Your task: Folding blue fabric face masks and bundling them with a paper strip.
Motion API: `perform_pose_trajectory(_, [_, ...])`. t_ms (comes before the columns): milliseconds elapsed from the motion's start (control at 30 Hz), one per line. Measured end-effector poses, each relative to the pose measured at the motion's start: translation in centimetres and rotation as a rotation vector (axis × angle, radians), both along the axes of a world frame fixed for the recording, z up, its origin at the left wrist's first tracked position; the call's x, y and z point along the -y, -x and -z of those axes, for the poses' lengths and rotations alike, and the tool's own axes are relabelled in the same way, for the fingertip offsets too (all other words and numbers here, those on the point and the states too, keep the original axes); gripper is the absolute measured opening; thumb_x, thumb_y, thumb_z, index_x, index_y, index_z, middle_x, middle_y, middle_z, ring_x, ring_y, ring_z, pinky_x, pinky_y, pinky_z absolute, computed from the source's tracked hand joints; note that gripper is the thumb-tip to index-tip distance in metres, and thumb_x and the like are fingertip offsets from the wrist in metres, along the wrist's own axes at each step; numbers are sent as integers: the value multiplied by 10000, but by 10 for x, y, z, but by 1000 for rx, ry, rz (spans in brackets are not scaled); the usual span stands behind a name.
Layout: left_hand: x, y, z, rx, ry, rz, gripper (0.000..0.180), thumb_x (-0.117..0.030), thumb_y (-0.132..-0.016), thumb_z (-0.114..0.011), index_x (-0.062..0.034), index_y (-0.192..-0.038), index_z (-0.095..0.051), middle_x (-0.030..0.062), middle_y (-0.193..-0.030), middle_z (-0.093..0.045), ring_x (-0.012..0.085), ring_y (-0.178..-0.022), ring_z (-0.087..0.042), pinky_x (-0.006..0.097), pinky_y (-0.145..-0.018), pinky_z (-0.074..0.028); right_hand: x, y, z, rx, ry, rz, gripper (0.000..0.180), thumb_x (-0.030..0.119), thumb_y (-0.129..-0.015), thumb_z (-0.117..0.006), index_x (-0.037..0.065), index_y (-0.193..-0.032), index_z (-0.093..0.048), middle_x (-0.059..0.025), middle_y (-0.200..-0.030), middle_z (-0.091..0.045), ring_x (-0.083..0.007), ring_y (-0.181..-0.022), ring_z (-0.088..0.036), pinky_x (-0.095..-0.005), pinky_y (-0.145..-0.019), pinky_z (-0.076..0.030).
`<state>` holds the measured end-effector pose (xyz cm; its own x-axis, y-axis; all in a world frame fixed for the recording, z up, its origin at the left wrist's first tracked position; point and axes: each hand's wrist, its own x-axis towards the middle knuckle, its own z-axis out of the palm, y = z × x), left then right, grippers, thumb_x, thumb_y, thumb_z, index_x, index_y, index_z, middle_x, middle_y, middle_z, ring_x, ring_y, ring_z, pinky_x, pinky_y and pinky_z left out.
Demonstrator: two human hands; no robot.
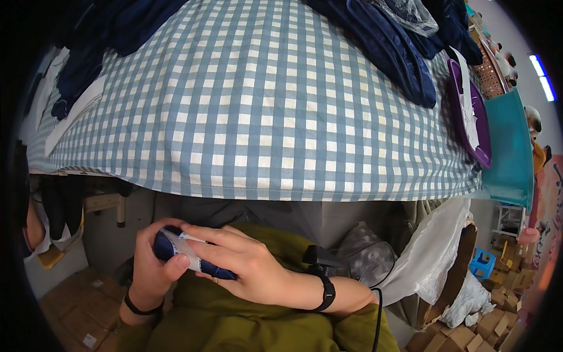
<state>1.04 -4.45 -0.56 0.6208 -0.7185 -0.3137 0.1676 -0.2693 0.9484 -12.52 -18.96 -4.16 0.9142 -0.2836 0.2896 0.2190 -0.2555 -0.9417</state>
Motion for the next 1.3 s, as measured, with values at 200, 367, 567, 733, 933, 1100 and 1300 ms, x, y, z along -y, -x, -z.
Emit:
perform_pose_trajectory(200, [-4, 9, 6, 9, -14, -71, 442, -262, -702, -813, 37, -976, -637, 86, -890, -682, 91, -807, -617, 255, -726, -510, 4, -6, -14, -199, -271, 133, 493, 188, -798, -842, 2, -1215, -656, -170, -1180, -695, -254, -972, -713, -317, -848, -553])
perform_pose_trajectory(367, [-7, 2, 14, 458, 49, 135, 432, -271, -664, -828, -3, -945, -641, 102, -858, -645, 179, -803, -653, 285, -705, -519, 5, 5, -2, -377, -459, -121, 510, 226, -830, -826, 2, -1255, -655, -81, -1013, -750, -124, -890, -708, -262, -796, -552])
perform_pose_trajectory(567, [-2, 7, 11, 730, 183, 62, 260, -161, -662, -831, -37, -821, -667, 120, -868, -660, 253, -813, -680, 375, -773, -589, 8, 5, -1, -447, -622, -210, 483, 214, -842, -815, -1, -1248, -665, -81, -952, -748, -88, -831, -687, -234, -748, -538])
perform_pose_trajectory(733, [-3, 9, 18, 614, 272, 5, 131, -65, -741, -789, -2, -762, -676, 136, -854, -687, 287, -810, -709, 393, -745, -604, 3, 4, 7, -391, -618, -175, 481, 255, -843, -819, -9, -1220, -675, -81, -889, -742, -75, -762, -670, -226, -703, -528])
perform_pose_trajectory(933, [-8, 9, 18, 560, 252, -17, 129, -46, -759, -800, 20, -776, -691, 149, -859, -690, 292, -829, -718, 379, -717, -594, 8, 3, 4, -398, -479, -192, 500, 193, -816, -845, 10, -1248, -670, -65, -1010, -758, -88, -867, -700, -230, -774, -539])
perform_pose_trajectory(1100, [-9, 7, 18, 549, 237, -6, 153, -64, -748, -805, 21, -770, -680, 159, -859, -690, 273, -817, -714, 362, -718, -582, 7, 1, -1, -311, -245, -116, 530, 184, -778, -866, -2, -1233, -670, -138, -1087, -739, -208, -910, -737, -294, -813, -566])
perform_pose_trajectory(1300, [-4, 5, 16, 192, 101, -4, 419, -269, -731, -815, 13, -975, -623, 100, -915, -655, 150, -809, -628, 268, -723, -506, -3, 0, 4, -12, 90, 29, 465, 135, -794, -833, -8, -1208, -676, -178, -1211, -688, -300, -961, -721, -342, -825, -591])
